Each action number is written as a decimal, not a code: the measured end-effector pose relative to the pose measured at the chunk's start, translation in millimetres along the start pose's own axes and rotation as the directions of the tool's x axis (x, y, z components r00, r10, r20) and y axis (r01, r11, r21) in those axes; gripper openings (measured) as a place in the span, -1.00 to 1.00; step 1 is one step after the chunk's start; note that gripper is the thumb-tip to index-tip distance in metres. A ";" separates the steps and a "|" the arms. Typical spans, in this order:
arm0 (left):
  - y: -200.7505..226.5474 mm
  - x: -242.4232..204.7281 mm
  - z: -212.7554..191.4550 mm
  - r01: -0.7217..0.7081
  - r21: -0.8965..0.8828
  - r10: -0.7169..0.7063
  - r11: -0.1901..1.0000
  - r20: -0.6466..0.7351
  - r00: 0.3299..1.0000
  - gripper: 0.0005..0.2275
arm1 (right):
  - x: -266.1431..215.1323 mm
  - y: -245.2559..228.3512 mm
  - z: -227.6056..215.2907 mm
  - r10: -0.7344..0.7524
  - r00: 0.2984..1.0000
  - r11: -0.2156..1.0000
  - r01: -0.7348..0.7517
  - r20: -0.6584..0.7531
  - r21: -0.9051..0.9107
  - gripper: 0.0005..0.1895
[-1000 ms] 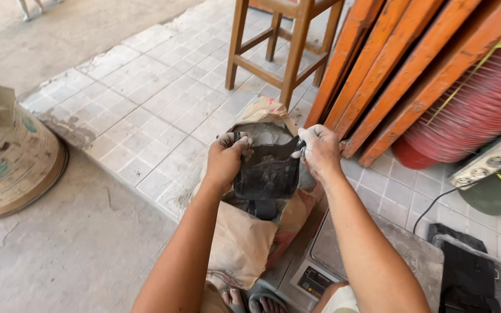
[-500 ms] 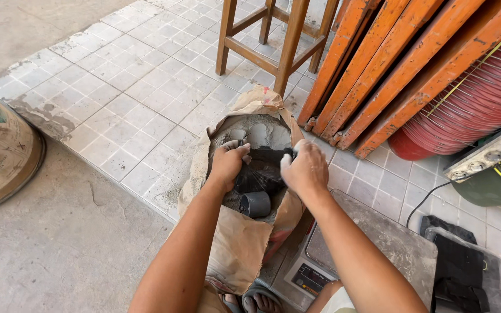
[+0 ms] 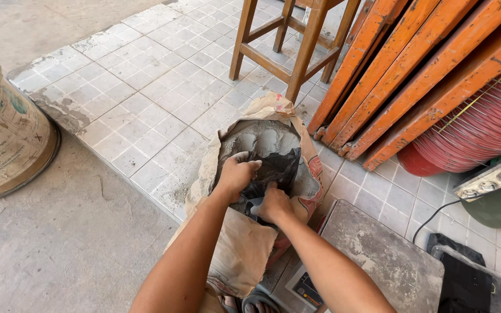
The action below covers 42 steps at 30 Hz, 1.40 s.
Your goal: The person scoops cement from a large sack into a black plastic bag using a metal cup. They place the bag on a digital scale to check the weight, then tie the bag closed and set it aside. The person repeats this process multiple times, filling and weighing several bags of cement.
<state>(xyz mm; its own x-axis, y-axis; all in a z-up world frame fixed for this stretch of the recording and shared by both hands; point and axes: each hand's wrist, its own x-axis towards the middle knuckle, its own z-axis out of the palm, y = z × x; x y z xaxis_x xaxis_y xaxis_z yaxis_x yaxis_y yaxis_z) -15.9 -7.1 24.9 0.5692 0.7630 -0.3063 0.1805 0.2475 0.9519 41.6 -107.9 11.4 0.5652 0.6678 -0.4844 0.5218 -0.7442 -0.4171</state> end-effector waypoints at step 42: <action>-9.3 3.9 -18.3 0.130 -0.341 -0.094 0.931 0.121 0.988 -0.45 | 27.7 -6.2 -34.5 -0.036 0.901 0.999 0.029 -0.432 -0.024 -0.40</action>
<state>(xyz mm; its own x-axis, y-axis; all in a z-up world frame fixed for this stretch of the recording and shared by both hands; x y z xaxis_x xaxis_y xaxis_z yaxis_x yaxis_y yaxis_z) -30.0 4.4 14.8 0.6424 0.6585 -0.3920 -0.0308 0.5333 0.8453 76.1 -84.2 27.1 0.7663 0.6363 -0.0892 0.5530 -0.7239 -0.4124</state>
